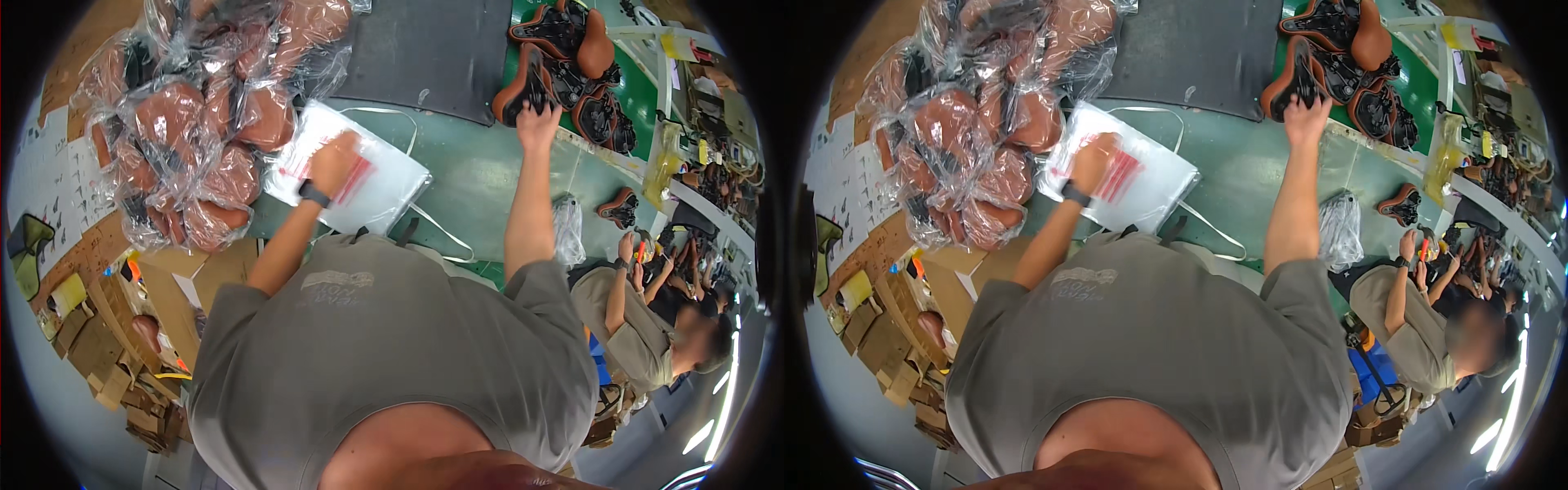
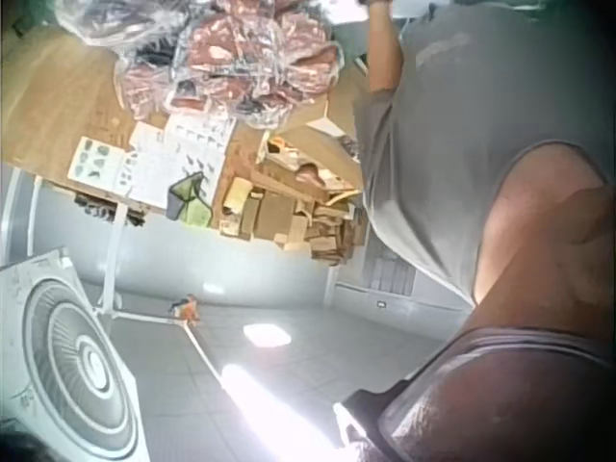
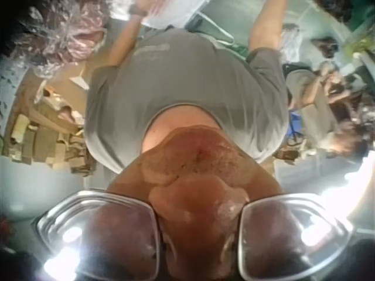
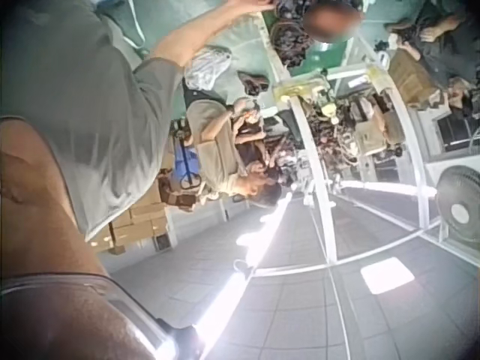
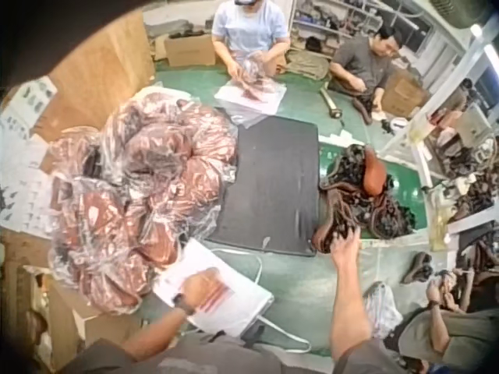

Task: Packaging bicycle seats into plastic bags and placing them into a shipping box.

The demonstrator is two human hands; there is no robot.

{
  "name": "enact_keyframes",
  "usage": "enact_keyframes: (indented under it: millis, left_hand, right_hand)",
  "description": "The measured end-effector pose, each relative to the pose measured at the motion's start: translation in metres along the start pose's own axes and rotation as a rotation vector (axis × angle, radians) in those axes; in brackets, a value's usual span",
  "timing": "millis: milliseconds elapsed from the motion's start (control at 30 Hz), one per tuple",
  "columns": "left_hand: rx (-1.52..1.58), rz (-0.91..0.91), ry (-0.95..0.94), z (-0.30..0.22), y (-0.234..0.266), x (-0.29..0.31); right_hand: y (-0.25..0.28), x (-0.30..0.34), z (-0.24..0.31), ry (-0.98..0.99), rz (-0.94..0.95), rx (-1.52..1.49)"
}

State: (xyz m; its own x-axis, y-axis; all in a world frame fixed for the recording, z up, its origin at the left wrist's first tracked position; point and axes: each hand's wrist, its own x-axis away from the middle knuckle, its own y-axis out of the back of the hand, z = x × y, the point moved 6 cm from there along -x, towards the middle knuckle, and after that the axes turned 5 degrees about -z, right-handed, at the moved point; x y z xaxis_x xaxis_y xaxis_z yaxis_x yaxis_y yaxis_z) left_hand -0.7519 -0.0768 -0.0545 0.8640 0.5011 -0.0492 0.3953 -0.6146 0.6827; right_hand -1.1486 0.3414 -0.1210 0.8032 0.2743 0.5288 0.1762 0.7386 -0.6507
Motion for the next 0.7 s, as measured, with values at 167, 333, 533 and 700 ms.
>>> enact_keyframes:
  millis: [167,333,533,700]
  left_hand:
    - [-0.151,0.57,-0.086,-0.007,-0.136,0.127]
    - [-0.138,0.421,-0.207,0.038,-0.152,0.169]
    - [-0.174,0.282,-0.122,0.033,-0.139,0.183]
    - [0.242,0.11,0.389,0.077,-0.089,0.169]
  right_hand:
    - [0.039,0.233,-0.088,-0.111,-0.179,-0.322]
    - [0.118,0.429,-0.163,-0.347,-0.379,-0.266]
    - [0.108,0.449,-0.205,0.17,-0.205,1.841]
    - [0.064,0.464,-0.219,0.026,-0.299,1.673]
